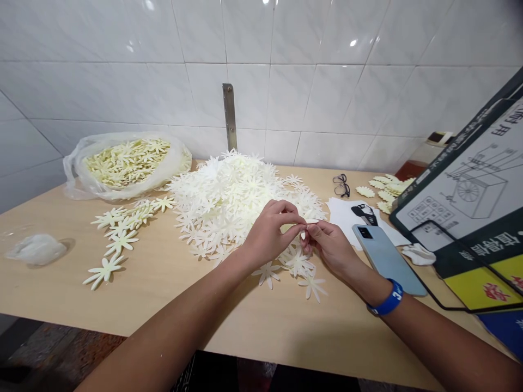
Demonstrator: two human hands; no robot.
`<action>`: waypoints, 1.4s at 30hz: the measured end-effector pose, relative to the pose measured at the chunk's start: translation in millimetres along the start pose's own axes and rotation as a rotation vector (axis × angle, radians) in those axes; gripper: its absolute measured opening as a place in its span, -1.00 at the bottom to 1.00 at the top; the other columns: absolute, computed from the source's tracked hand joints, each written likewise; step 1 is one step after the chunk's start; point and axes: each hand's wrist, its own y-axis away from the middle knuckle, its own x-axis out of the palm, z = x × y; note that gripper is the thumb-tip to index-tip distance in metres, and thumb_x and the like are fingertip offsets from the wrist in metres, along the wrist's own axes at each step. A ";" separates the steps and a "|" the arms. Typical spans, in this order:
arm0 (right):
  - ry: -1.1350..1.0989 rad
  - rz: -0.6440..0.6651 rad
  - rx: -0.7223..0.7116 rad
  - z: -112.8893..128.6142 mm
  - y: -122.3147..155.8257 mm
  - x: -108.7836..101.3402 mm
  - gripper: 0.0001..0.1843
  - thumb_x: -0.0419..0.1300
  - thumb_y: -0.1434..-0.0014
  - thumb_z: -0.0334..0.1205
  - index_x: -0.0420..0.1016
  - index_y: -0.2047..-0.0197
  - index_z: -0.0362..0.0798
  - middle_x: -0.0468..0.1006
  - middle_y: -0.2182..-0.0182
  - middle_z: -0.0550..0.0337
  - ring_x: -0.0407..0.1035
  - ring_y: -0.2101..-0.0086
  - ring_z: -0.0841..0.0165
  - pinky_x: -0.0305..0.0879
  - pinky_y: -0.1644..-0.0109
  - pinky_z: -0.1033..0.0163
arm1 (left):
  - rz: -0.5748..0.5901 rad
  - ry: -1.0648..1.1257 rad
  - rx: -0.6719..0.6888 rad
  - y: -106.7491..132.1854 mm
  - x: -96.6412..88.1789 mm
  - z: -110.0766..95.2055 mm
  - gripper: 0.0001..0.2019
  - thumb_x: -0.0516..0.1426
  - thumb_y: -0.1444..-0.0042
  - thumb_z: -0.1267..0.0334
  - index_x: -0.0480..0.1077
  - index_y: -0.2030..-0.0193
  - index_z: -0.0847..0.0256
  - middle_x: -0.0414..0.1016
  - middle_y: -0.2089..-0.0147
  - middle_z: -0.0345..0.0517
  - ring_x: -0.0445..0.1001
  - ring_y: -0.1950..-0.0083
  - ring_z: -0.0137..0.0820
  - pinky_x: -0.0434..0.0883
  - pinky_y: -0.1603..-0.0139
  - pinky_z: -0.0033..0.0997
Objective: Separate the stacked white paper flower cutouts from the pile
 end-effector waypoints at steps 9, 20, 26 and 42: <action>-0.038 0.004 0.012 2.9 -0.5 2.1 -0.54 0.30 -0.08 0.17 0.46 0.50 -0.09 0.49 0.59 0.18 0.34 0.59 0.43 0.26 0.48 0.30 | 0.017 0.042 -0.028 0.3 -0.4 -2.4 -0.90 0.15 -0.17 0.33 0.51 0.32 0.16 0.48 0.17 -0.11 0.40 0.06 -0.33 0.35 -0.01 -0.27; 0.007 0.038 -0.010 1.1 -0.8 1.6 -0.58 0.27 -0.16 0.10 0.48 0.47 -0.09 0.48 0.56 0.20 0.34 0.56 0.43 0.26 0.45 0.30 | 0.013 0.081 -0.058 0.2 0.1 -3.2 -0.91 0.13 -0.11 0.40 0.44 0.36 0.17 0.47 0.18 -0.12 0.41 0.06 -0.34 0.34 -0.03 -0.28; 0.020 0.049 -0.025 1.4 -0.4 2.1 -0.60 0.26 -0.16 0.10 0.47 0.45 -0.09 0.48 0.56 0.20 0.33 0.56 0.43 0.26 0.45 0.30 | -0.001 0.096 -0.091 1.2 0.6 -3.5 -0.91 0.14 -0.09 0.39 0.44 0.38 0.17 0.41 0.07 -0.07 0.39 -0.02 -0.32 0.35 -0.08 -0.25; 0.163 0.083 -0.046 5.9 1.1 3.8 -0.60 0.16 -0.24 0.09 0.43 0.44 -0.07 0.44 0.60 0.21 0.30 0.54 0.40 0.21 0.43 0.27 | 0.030 0.053 -0.163 0.5 0.8 -0.6 -0.91 0.14 -0.09 0.36 0.45 0.40 0.18 0.39 0.04 -0.05 0.41 -0.04 -0.28 0.37 -0.08 -0.21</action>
